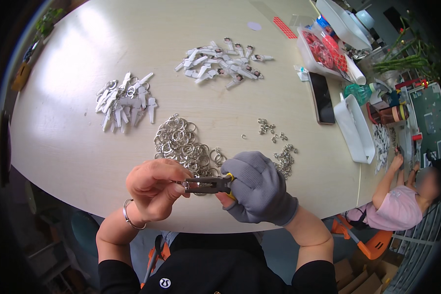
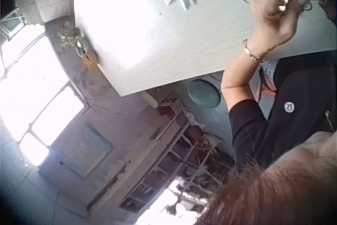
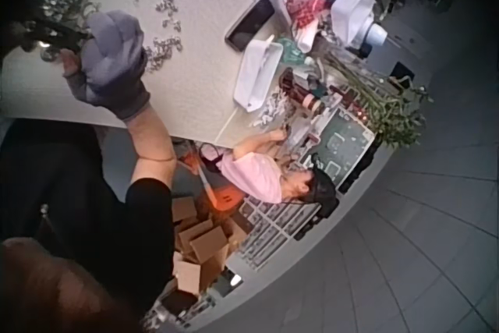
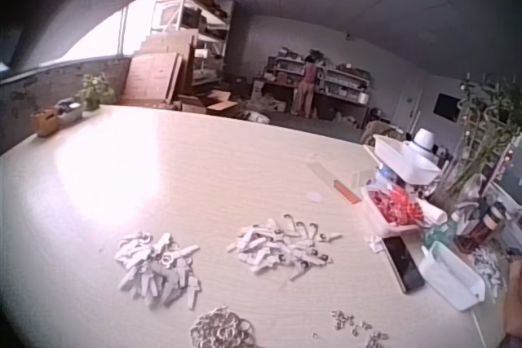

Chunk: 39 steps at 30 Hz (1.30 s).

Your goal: The person uses pliers to attach small metal split rings to white plastic keychain charms. They repeatedly pick up a charm and a ring, use the pliers to open the ring, link it to the charm, and then close it. The finished keychains are placed in a pile on the table.

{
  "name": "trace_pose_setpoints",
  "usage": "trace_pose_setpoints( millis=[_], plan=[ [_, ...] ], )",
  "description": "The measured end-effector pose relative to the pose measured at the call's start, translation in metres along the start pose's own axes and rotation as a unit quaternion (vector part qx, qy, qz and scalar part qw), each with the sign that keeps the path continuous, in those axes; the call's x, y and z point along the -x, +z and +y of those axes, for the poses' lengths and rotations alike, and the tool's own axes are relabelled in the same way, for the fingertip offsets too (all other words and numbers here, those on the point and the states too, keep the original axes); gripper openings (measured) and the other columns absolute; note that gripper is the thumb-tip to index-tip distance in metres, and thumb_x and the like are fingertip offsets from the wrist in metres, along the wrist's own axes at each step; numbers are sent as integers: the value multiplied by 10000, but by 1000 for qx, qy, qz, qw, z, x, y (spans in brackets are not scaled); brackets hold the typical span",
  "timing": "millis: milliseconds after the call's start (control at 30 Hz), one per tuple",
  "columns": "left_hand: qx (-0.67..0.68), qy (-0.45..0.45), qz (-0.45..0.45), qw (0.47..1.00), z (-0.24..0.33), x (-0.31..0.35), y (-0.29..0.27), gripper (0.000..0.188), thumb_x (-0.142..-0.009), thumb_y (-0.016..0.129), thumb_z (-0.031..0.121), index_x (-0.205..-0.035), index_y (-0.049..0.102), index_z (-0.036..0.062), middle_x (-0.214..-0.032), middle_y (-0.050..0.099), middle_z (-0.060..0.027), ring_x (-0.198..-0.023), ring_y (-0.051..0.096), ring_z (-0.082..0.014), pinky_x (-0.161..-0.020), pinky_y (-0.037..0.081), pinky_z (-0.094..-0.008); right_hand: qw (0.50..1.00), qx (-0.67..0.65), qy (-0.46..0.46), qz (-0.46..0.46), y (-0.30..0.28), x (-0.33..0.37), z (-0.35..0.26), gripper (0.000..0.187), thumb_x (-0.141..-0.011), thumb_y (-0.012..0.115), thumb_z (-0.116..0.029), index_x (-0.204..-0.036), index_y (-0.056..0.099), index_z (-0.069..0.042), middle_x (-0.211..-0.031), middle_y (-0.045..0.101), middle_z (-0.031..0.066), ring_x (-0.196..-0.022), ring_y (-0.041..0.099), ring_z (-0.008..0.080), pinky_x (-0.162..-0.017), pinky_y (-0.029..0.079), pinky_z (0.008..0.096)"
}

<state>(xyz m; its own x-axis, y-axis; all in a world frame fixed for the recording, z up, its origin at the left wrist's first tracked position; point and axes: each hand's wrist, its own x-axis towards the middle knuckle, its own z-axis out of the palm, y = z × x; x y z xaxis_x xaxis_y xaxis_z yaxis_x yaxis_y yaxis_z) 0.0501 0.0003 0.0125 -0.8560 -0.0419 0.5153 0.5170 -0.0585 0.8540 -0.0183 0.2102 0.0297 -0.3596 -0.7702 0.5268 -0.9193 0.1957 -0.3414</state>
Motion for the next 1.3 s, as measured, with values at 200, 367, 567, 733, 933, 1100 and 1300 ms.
trace_pose_setpoints(
  millis=[200,367,567,733,933,1100,1300],
  plan=[
    [-17,-34,6,999,-3,-3,-4,143,-803,684,-59,-926,641,1,-802,686,-106,-646,658,-196,-594,513,-281,999,-28,42,-5,2,-1,3,212,-754,736,-141,-720,582,1,-917,601,157,-782,596,319,-664,504,397],
    [-235,-57,149,959,-31,-22,-36,89,-841,658,-47,-921,653,-6,-795,678,-83,-691,649,-136,-655,515,-256,963,-94,249,46,6,-21,52,179,-757,735,-79,-898,656,-2,-933,595,127,-770,598,295,-678,497,367],
    [-600,-74,201,771,-57,-33,-92,163,-885,628,25,-1042,671,16,-960,696,-107,-792,674,-237,-719,541,-310,925,73,373,-16,33,-44,155,254,-770,718,-139,-1012,666,-82,-1074,554,99,-1034,537,294,-877,455,399],
    [-709,1,167,685,-70,-32,-98,348,-846,657,54,-1191,616,33,-1213,626,-123,-1085,590,-311,-913,482,-398,936,183,296,-48,48,-53,185,219,-764,734,-196,-962,675,-123,-1107,537,72,-1071,514,289,-895,455,411],
    [-598,-39,32,800,-71,-42,-55,380,-821,677,69,-1195,615,37,-1188,626,-119,-1104,569,-310,-933,469,-400,939,133,293,-117,39,-49,167,194,-749,760,-195,-918,687,-132,-1105,543,65,-1072,513,288,-902,452,424],
    [-553,-62,-115,823,-100,-78,-15,388,-792,724,140,-1159,632,51,-1109,635,-107,-1072,564,-293,-903,468,-387,948,70,308,-44,31,-21,130,100,-751,729,-134,-838,693,-101,-1042,565,59,-1023,534,281,-856,474,412],
    [-509,-82,-151,844,-142,-108,9,247,-778,732,154,-983,649,44,-996,611,-95,-1006,566,-296,-871,465,-388,950,64,301,-52,17,9,90,122,-734,747,-147,-798,686,-64,-1027,581,67,-990,532,278,-836,469,390]
  ],
)
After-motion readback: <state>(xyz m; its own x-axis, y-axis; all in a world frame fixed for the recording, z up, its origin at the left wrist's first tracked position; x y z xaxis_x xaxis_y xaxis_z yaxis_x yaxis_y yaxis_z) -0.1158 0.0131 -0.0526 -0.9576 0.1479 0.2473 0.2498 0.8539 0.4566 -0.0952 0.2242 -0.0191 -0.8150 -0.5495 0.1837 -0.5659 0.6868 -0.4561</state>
